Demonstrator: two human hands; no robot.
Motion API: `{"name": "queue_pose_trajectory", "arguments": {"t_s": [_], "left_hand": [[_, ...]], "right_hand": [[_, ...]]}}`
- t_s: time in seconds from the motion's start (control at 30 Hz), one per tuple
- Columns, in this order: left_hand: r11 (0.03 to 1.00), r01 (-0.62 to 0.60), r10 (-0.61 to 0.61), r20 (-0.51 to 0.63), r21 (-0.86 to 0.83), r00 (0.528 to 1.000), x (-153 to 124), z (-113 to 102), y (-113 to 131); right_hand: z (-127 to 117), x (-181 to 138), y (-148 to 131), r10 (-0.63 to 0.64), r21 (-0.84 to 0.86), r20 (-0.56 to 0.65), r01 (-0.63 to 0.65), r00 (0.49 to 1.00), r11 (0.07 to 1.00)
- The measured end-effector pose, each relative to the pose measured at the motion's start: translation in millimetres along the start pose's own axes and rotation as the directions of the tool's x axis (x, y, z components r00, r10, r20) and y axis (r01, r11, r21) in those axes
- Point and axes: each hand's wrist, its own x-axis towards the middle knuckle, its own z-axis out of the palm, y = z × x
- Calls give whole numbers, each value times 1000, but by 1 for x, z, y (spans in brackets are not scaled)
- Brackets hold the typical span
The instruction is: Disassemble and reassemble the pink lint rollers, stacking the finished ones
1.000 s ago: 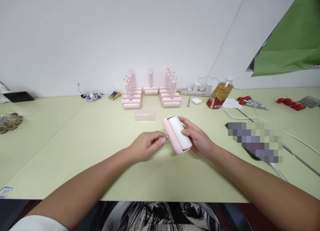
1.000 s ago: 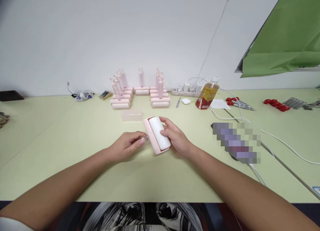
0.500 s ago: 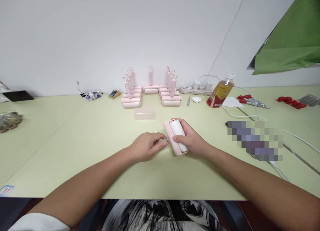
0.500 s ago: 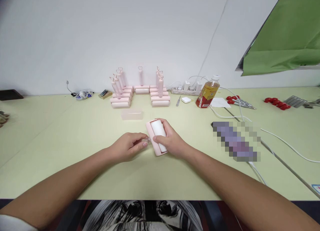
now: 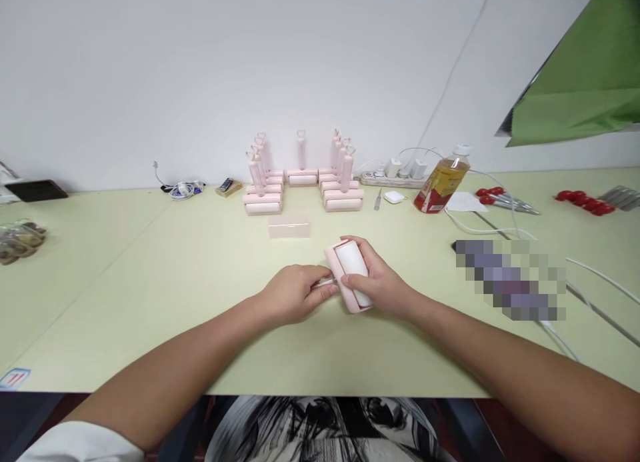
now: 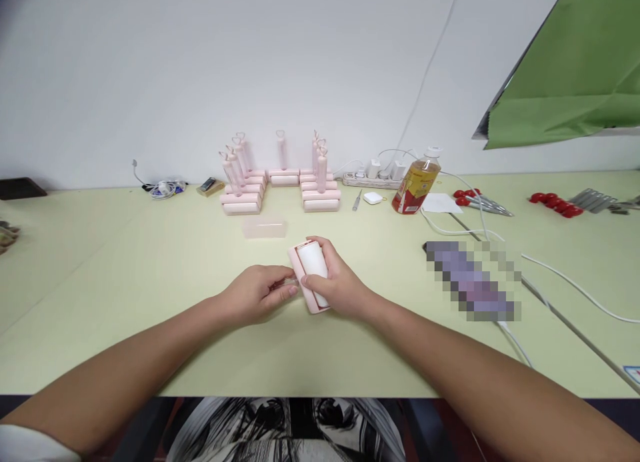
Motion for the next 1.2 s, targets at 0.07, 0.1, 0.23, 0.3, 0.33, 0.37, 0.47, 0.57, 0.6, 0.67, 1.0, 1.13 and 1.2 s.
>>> {"name": "queue_pose_trajectory", "arguments": {"t_s": [0.07, 0.1, 0.23, 0.3, 0.33, 0.37, 0.47, 0.57, 0.6, 0.67, 1.0, 1.13, 1.2], "left_hand": [[1000, 14, -14, -10, -14, 1000, 0, -2, 2], [1000, 19, -20, -17, -20, 1000, 1, -4, 2], [998, 54, -54, -71, -13, 996, 0, -16, -4], [995, 84, -88, -92, -48, 992, 1, -20, -12], [991, 97, -107, -111, -93, 988, 2, -21, -16], [982, 105, -127, -137, -155, 982, 3, -20, -20], [924, 110, -208, -239, -367, 949, 10, -8, -27], [894, 124, -260, -273, -431, 926, 16, 9, -20], [901, 126, -253, -266, -416, 930, 16, 14, -15], [935, 99, -180, -214, -340, 960, 15, 20, -4], [948, 211, -57, -524, 239, 850, 27, -39, -80], [933, 281, -177, -395, 226, 902, 28, -51, -118], [953, 230, -152, -346, 196, 926, 28, -49, -123]], "right_hand": [[0, 1, -4, -1, -2, -31, 1, 1000, 1000], [-1, 1, -7, 5, -2, -52, -5, 999, 1000], [-10, 4, -16, 61, 41, -182, -54, 981, 998], [-19, 6, -19, 93, 161, -232, -56, 968, 985], [-23, 8, -20, 99, 249, -235, -38, 967, 968], [-26, 9, -20, 93, 343, -221, -12, 971, 939], [-26, 11, -15, 10, 525, -106, 47, 994, 850], [-11, 10, -5, -24, 509, 40, 0, 999, 861], [-4, 10, -1, -15, 480, 58, -15, 998, 877], [6, 10, 5, 23, 448, 53, -44, 998, 893], [2, 11, 5, 284, 251, -22, -270, 959, 930], [6, 4, 3, 324, 133, 163, -346, 932, 929], [8, 3, 3, 332, 103, 213, -359, 919, 928]]}}
